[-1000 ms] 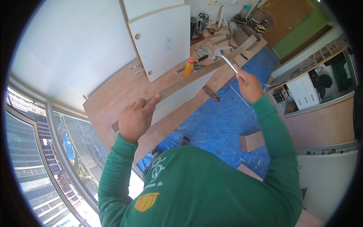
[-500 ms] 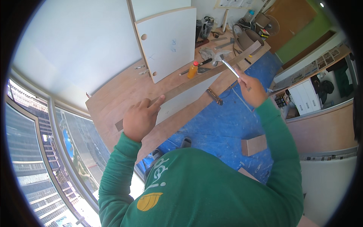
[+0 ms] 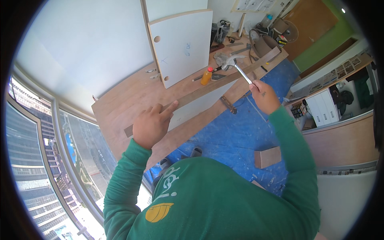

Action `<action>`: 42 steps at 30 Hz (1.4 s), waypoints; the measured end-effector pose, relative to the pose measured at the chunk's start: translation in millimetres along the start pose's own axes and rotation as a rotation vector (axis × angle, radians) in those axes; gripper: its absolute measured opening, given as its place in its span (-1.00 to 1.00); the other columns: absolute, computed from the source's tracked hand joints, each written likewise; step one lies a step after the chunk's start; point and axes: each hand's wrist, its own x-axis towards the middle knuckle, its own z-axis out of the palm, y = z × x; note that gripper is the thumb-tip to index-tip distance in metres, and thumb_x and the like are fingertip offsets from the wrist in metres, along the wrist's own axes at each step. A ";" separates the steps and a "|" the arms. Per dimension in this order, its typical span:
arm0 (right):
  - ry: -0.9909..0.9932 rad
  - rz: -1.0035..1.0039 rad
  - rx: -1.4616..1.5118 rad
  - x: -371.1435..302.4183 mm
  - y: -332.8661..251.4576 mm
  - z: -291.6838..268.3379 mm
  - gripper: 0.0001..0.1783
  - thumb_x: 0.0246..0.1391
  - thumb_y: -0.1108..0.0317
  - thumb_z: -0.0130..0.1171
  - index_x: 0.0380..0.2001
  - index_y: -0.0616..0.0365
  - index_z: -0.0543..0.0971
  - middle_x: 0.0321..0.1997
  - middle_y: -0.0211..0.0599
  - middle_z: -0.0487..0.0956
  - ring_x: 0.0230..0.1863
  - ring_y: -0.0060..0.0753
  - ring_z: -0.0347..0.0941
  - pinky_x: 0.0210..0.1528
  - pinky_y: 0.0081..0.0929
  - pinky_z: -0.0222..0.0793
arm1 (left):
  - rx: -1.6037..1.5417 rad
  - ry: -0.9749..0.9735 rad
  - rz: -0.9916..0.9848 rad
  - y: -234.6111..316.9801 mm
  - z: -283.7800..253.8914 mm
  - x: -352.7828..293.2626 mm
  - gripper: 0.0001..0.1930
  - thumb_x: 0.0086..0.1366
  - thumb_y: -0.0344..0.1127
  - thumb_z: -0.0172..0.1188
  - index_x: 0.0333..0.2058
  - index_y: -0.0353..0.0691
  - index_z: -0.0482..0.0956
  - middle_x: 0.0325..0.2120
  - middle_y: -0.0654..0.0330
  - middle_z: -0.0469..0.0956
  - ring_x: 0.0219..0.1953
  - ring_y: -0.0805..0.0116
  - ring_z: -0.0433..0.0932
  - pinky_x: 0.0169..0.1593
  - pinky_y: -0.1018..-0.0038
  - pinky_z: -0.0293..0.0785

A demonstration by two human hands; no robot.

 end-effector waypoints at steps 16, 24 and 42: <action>-0.249 0.366 0.064 36.7 -5.5 52.8 -0.60 0.51 0.09 -0.06 -0.19 0.24 0.53 -0.50 -0.10 0.55 -0.53 -0.14 0.51 -0.42 -0.18 0.46 | 0.079 -0.024 -0.116 -39.9 -26.2 -50.2 -0.41 0.32 -0.12 0.35 0.31 -0.02 0.55 -0.38 0.19 0.51 -0.38 0.18 0.56 -0.31 0.23 0.51; -0.301 0.038 -0.055 -12.3 -94.5 96.6 -0.66 0.50 0.20 -0.01 -0.29 0.27 0.49 -0.40 0.15 0.60 -0.33 0.30 0.54 -0.22 0.10 0.43 | 0.048 0.060 -0.188 -34.7 -17.8 -55.9 -0.48 0.33 -0.10 0.36 0.18 -0.23 0.58 -0.34 0.12 0.56 -0.32 0.09 0.57 -0.23 0.19 0.49; -0.201 0.087 -0.157 -5.6 -84.2 93.9 -0.77 0.41 0.31 0.07 -0.18 0.27 0.59 -0.34 0.19 0.63 -0.29 0.31 0.60 -0.23 0.06 0.50 | -0.026 0.051 -0.182 -43.0 -20.9 -54.4 -0.62 0.32 -0.02 0.37 -0.14 -0.22 0.58 -0.37 0.13 0.56 -0.32 0.09 0.59 -0.26 0.19 0.49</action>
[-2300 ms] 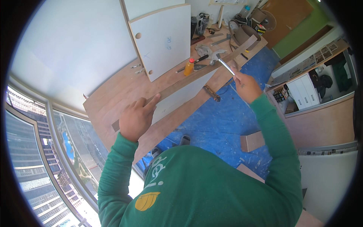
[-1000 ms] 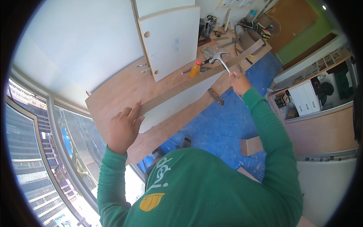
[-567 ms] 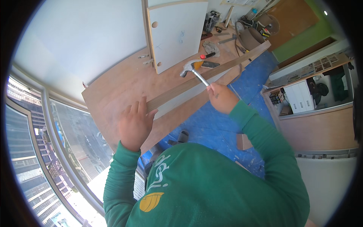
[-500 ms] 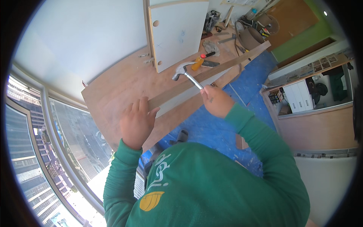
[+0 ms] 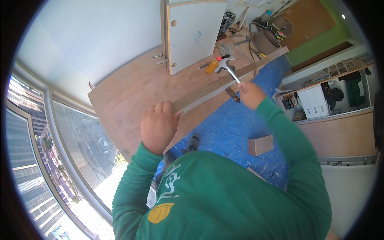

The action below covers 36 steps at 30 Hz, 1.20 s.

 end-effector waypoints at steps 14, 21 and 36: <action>0.095 0.043 -0.062 -10.4 -7.7 4.3 -0.66 0.49 0.21 -0.02 -0.27 0.29 0.51 -0.35 0.20 0.62 -0.25 0.31 0.59 -0.20 0.11 0.47 | -0.091 -0.050 -0.012 -9.9 -8.6 5.1 -0.60 0.32 -0.02 0.38 -0.10 -0.23 0.59 -0.34 0.11 0.58 -0.27 0.05 0.62 -0.24 0.18 0.55; 0.118 0.089 -0.059 -6.2 -9.3 12.0 -0.66 0.50 0.24 -0.03 -0.29 0.32 0.50 -0.36 0.23 0.60 -0.27 0.34 0.56 -0.20 0.12 0.44 | -0.583 0.010 -0.285 -42.3 -9.0 -23.9 -0.29 0.27 -0.02 0.49 0.27 -0.24 0.46 -0.07 0.05 0.66 -0.14 0.09 0.68 -0.12 0.24 0.63; -0.154 -0.230 0.099 -75.3 -186.5 64.7 -0.72 0.45 0.28 0.04 -0.26 0.32 0.45 -0.48 0.24 0.60 -0.39 0.41 0.57 -0.33 0.24 0.45 | -1.027 -0.008 -0.370 -56.5 68.2 -37.3 -0.53 0.28 -0.09 0.51 -0.05 -0.36 0.64 -0.28 -0.04 0.74 -0.22 0.13 0.75 -0.13 0.29 0.62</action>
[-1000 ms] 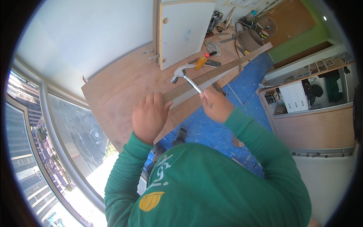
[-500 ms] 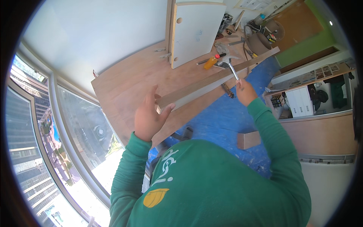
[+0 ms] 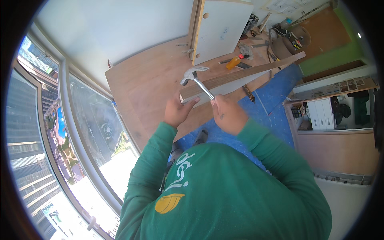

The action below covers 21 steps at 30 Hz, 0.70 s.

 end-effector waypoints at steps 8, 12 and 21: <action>-0.044 -0.094 0.079 7.6 -28.1 16.3 -0.74 0.46 0.28 0.05 -0.26 0.29 0.45 -0.46 0.22 0.57 -0.35 0.38 0.54 -0.32 0.19 0.39 | 0.141 0.013 0.072 -11.8 -4.1 2.8 -0.57 0.21 -0.17 0.52 -0.14 -0.38 0.61 -0.38 -0.11 0.68 -0.33 -0.07 0.68 -0.22 0.21 0.57; -0.069 -0.153 0.216 10.0 -24.7 23.1 -0.76 0.47 0.28 0.04 -0.20 0.28 0.49 -0.42 0.19 0.57 -0.35 0.30 0.54 -0.29 0.08 0.42 | 0.007 -0.034 0.226 -31.9 -0.6 7.8 -0.55 0.23 -0.15 0.52 -0.08 -0.37 0.62 -0.36 -0.11 0.69 -0.33 -0.08 0.67 -0.21 0.21 0.57; -0.131 0.038 0.566 -10.3 -48.9 -32.3 -0.74 0.51 0.27 -0.01 -0.13 0.26 0.54 -0.54 -0.38 0.45 -0.52 -0.52 0.36 -0.41 -0.41 0.36 | 0.059 -0.046 0.045 -24.2 -7.2 8.0 -0.50 0.28 -0.01 0.51 -0.02 -0.29 0.64 -0.27 -0.03 0.74 -0.22 0.05 0.74 -0.10 0.23 0.61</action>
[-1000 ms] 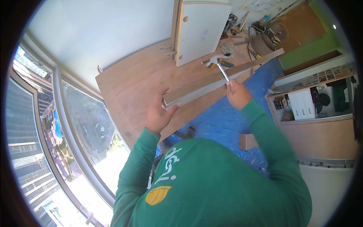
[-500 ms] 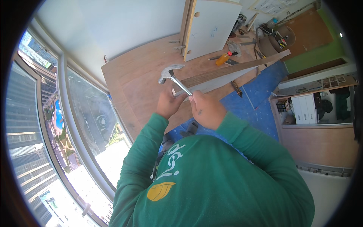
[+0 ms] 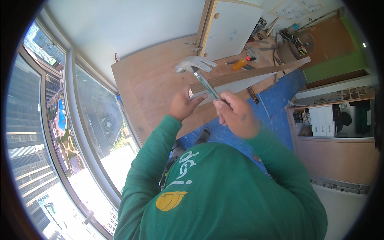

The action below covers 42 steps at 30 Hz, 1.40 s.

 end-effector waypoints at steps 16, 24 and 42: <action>0.068 -0.097 -0.289 -30.6 5.7 -26.3 -0.68 0.53 0.23 0.03 -0.31 0.23 0.44 -0.57 -0.18 0.37 -0.54 -0.24 0.25 -0.42 -0.24 0.26 | -0.023 -0.059 -0.112 16.0 -4.1 0.0 -0.52 0.29 0.04 0.48 -0.04 -0.24 0.68 -0.28 0.00 0.73 -0.24 0.07 0.71 -0.10 0.22 0.58; 0.091 -0.003 -0.258 -40.2 23.6 -29.3 -0.67 0.54 0.21 0.02 -0.30 0.23 0.45 -0.55 -0.22 0.35 -0.53 -0.35 0.23 -0.43 -0.28 0.25 | -0.069 -0.038 -0.072 20.6 -1.8 -1.9 -0.50 0.29 0.03 0.48 0.01 -0.23 0.68 -0.25 -0.01 0.74 -0.21 0.06 0.72 -0.08 0.22 0.59; 0.257 0.110 -0.296 -49.1 60.6 -68.4 -0.62 0.55 0.15 0.02 -0.33 0.19 0.45 -0.56 -0.46 0.33 -0.50 -0.60 0.21 -0.45 -0.41 0.23 | -0.060 -0.010 -0.044 18.9 0.4 -0.8 -0.54 0.29 -0.07 0.50 0.01 -0.27 0.67 -0.21 -0.02 0.76 -0.18 0.10 0.75 -0.06 0.27 0.61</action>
